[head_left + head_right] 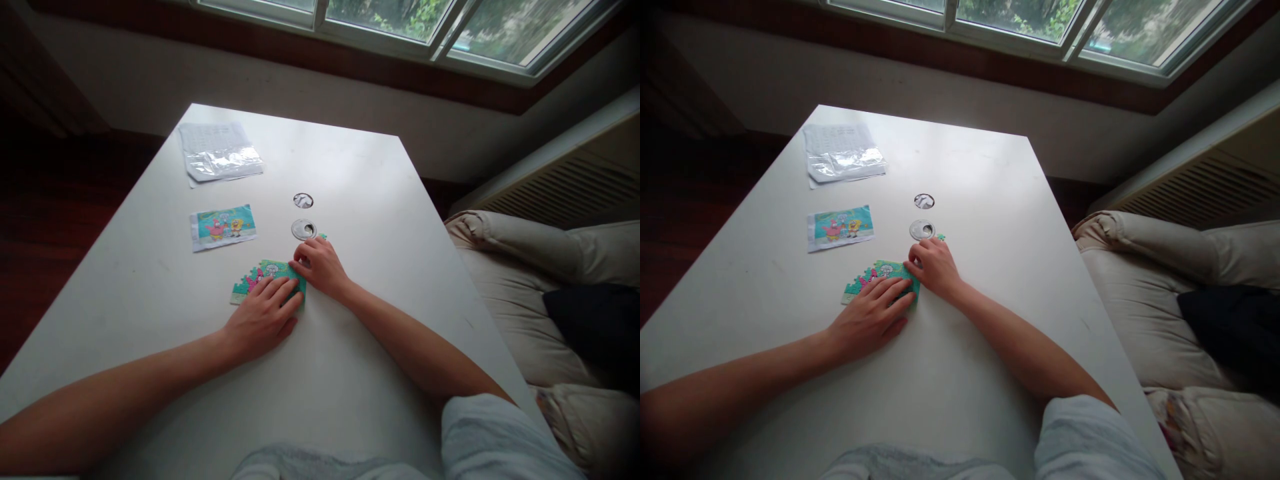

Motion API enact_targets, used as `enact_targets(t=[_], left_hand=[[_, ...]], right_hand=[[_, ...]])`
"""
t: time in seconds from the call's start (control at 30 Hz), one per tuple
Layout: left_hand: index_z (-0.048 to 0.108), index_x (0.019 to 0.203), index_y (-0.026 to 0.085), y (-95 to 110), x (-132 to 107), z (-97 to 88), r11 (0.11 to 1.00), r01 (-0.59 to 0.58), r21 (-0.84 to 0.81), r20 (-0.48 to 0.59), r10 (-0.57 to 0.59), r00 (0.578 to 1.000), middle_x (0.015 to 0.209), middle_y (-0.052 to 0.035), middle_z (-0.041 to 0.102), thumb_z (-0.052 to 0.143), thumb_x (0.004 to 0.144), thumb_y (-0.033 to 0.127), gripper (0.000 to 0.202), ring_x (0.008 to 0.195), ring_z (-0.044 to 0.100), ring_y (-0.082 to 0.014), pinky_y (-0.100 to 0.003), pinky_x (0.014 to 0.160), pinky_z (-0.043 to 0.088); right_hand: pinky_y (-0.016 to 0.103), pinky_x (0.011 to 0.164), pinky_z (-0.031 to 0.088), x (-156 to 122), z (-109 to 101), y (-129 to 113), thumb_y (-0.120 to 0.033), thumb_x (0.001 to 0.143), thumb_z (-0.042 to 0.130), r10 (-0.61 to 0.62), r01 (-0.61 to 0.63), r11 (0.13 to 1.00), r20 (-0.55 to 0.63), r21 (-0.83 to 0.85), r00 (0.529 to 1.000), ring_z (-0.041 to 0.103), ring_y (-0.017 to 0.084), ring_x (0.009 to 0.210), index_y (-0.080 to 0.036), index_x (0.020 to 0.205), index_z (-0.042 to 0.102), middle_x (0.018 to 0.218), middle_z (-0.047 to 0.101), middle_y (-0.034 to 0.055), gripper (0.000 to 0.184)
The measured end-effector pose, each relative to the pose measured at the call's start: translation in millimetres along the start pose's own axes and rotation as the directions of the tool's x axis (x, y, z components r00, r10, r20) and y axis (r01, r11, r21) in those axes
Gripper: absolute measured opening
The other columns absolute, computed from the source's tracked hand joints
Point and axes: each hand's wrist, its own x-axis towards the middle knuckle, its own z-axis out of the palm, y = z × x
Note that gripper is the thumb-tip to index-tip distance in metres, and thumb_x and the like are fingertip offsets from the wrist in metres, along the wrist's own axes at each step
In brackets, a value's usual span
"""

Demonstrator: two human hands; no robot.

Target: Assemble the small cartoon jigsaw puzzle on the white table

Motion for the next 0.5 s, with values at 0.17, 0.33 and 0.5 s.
enact_targets(t=[0.17, 0.33, 0.5], left_hand=[[0.059, 0.130, 0.017, -0.3, -0.2, 0.6, 1.000, -0.001, -0.004, -0.009, 0.001, 1.000, 0.145, -0.0166, 0.054, 0.053, 0.097, 0.025, 0.034, 0.135, 0.049, -0.0324, -0.054, 0.116, 0.038], [0.058, 0.131, 0.016, -1.1, -1.5, 1.2, 1.000, -0.002, 0.020, 0.024, 0.001, 1.000, 0.147, -0.0163, 0.052, 0.050, 0.099, 0.026, 0.035, 0.135, 0.048, -0.0332, -0.054, 0.116, 0.037], [0.058, 0.131, 0.017, -1.6, -1.6, 1.1, 1.000, 0.000, 0.011, 0.019, 0.000, 1.000, 0.147, -0.0159, 0.052, 0.052, 0.098, 0.026, 0.035, 0.135, 0.048, -0.0325, -0.054, 0.116, 0.037]], right_hand=[[0.038, 0.088, 0.038, 1.0, 1.7, 0.3, -0.033, 0.092, 0.066, 0.015, -0.015, 0.999, 0.007, -0.034, 1.000, 0.051, 0.024, 0.092, -0.023, 0.084, 0.063, 0.089, 0.063, 0.0050, 0.013], [0.039, 0.088, 0.038, 1.5, 1.8, 4.0, -0.030, 0.094, 0.064, 0.030, -0.031, 0.998, -0.028, -0.049, 0.999, 0.052, 0.024, 0.093, -0.023, 0.086, 0.064, 0.090, 0.065, 0.0055, 0.010], [0.039, 0.089, 0.038, 0.2, -3.7, 5.7, -0.025, 0.096, 0.058, 0.021, -0.022, 0.999, -0.030, -0.039, 0.999, 0.054, 0.024, 0.093, -0.023, 0.090, 0.067, 0.091, 0.067, 0.0055, 0.012]])
